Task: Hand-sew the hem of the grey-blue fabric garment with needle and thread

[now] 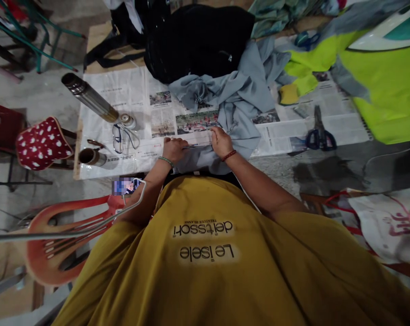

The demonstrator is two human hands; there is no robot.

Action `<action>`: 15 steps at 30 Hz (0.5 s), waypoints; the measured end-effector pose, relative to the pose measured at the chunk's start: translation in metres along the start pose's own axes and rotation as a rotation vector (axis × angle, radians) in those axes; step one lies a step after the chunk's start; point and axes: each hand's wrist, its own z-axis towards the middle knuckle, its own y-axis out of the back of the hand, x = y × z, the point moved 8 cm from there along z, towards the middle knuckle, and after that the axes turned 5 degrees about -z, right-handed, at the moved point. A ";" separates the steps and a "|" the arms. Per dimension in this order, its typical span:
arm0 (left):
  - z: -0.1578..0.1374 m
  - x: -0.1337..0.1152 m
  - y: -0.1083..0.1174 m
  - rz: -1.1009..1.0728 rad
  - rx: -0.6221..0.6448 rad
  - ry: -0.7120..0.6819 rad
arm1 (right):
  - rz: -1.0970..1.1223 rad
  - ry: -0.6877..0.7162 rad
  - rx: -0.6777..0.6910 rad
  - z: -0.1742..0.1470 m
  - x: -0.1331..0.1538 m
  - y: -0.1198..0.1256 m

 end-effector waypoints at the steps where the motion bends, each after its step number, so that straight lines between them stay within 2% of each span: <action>1: -0.001 0.003 0.001 -0.010 -0.001 0.010 | 0.005 0.001 -0.004 0.000 0.000 0.000; 8: -0.008 0.013 -0.003 -0.241 -0.106 0.014 | -0.036 0.043 0.079 0.008 0.007 0.002; 15: -0.009 0.010 -0.006 -0.267 -0.132 -0.014 | -0.055 0.143 0.163 0.029 0.031 0.008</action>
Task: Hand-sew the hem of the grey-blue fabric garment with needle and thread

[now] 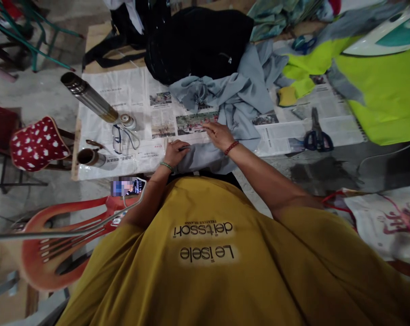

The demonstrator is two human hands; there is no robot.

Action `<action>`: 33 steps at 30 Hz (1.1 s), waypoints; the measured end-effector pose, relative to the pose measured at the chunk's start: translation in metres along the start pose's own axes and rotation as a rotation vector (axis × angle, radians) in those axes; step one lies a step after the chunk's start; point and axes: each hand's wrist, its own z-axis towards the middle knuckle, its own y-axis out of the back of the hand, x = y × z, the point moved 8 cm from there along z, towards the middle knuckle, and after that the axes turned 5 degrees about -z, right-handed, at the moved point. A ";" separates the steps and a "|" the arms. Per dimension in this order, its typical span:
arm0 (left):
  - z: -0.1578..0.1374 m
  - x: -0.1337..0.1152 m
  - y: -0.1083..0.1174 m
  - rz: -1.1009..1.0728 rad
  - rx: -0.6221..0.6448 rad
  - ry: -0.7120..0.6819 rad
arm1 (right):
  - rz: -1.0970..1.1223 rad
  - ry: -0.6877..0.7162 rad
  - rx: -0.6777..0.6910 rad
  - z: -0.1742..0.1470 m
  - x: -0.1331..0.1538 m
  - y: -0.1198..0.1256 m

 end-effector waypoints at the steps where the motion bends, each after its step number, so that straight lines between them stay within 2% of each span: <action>1: 0.000 0.000 0.000 -0.003 0.003 -0.003 | -0.017 0.014 0.028 0.003 0.004 -0.001; 7: -0.002 -0.004 0.002 -0.065 0.004 -0.036 | -0.198 0.072 0.236 0.012 0.016 -0.019; 13: -0.004 -0.008 0.002 -0.073 0.032 -0.053 | -0.263 0.103 0.270 0.007 0.017 -0.024; 20: -0.008 -0.011 -0.001 0.046 0.048 -0.045 | -0.196 0.204 0.194 -0.035 0.026 -0.017; 26: -0.011 -0.011 -0.010 0.064 0.101 -0.085 | -0.208 0.250 0.229 -0.077 0.017 -0.028; 29: -0.012 -0.010 -0.015 0.062 0.101 -0.100 | -0.174 0.254 0.180 -0.080 0.015 -0.023; 33: -0.014 -0.012 -0.016 0.054 0.090 -0.130 | -0.210 0.197 0.092 -0.065 0.022 -0.007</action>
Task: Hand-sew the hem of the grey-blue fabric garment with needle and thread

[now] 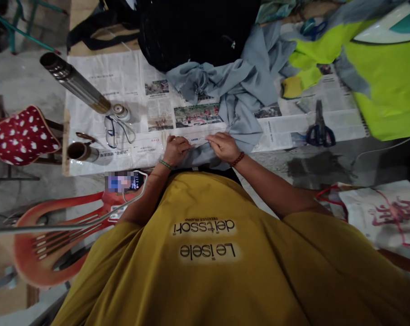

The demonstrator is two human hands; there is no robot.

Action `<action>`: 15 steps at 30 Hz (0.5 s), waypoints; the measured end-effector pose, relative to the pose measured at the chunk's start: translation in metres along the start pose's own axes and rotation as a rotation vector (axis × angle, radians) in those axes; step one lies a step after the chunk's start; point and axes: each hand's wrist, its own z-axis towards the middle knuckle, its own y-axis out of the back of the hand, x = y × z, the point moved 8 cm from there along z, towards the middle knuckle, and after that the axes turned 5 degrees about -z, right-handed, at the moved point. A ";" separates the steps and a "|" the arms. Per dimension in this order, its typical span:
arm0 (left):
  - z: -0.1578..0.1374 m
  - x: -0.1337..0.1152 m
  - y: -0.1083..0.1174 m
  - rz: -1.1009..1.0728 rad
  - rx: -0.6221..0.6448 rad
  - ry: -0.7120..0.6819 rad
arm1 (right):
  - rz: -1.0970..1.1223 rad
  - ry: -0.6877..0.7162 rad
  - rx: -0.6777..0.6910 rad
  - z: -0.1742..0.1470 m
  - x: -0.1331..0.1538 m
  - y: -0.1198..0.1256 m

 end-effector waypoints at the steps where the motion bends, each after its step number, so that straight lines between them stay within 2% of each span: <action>1: 0.000 -0.001 0.000 -0.009 -0.004 -0.002 | -0.034 -0.010 -0.003 0.006 0.002 0.003; 5: -0.002 -0.001 0.004 -0.039 -0.048 0.023 | -0.121 0.034 0.084 0.023 0.019 -0.001; 8: -0.003 -0.001 0.007 -0.036 -0.081 0.033 | -0.139 0.074 0.135 0.020 0.023 -0.016; 10: -0.004 -0.002 0.006 -0.007 -0.077 0.023 | -0.132 0.080 0.103 0.010 0.018 -0.023; 15: -0.005 -0.007 0.003 0.110 -0.035 -0.032 | -0.080 0.075 -0.099 -0.010 0.002 -0.027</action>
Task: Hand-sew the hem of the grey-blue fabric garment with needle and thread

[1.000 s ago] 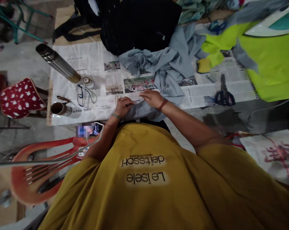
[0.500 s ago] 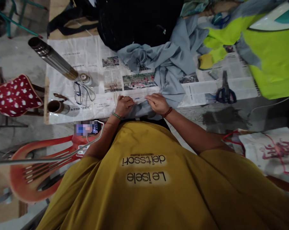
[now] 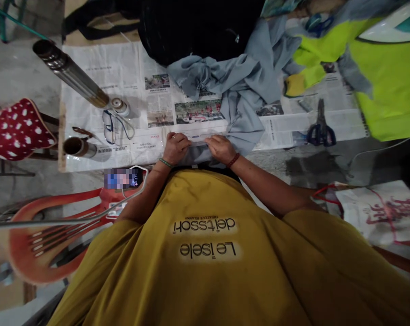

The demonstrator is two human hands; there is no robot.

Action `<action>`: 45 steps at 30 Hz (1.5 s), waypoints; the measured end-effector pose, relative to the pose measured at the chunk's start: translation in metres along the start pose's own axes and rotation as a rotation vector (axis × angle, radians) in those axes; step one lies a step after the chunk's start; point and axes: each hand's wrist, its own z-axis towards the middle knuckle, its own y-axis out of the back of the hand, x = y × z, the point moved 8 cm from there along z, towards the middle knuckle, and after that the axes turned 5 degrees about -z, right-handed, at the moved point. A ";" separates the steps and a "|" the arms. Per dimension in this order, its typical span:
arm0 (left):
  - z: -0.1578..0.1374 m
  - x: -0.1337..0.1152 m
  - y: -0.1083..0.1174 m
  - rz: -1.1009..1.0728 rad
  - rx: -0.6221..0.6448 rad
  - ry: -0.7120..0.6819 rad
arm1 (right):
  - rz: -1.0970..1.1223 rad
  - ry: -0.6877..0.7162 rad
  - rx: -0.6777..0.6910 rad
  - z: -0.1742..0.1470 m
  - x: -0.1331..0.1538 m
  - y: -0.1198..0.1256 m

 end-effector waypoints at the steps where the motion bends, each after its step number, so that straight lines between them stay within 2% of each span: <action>1: 0.000 -0.001 0.000 0.008 0.000 -0.002 | 0.004 0.000 -0.009 -0.001 -0.001 -0.001; 16: -0.001 0.001 0.003 -0.111 -0.086 -0.035 | -0.109 0.010 0.271 0.015 0.012 -0.006; 20: 0.000 -0.001 0.000 -0.086 -0.050 -0.068 | -0.107 0.026 0.276 0.016 0.014 -0.006; 24: 0.001 -0.003 -0.002 -0.052 -0.016 -0.070 | -0.081 0.040 0.225 0.016 0.015 -0.004; 34: -0.001 -0.005 -0.004 0.053 -0.011 -0.125 | -0.024 0.010 0.170 0.015 0.005 -0.004; 40: -0.002 -0.006 -0.004 0.082 -0.047 -0.152 | -0.068 0.028 0.246 0.018 0.013 0.000; 45: -0.001 -0.001 -0.001 -0.013 -0.054 -0.087 | -0.039 0.067 0.305 0.028 0.021 0.006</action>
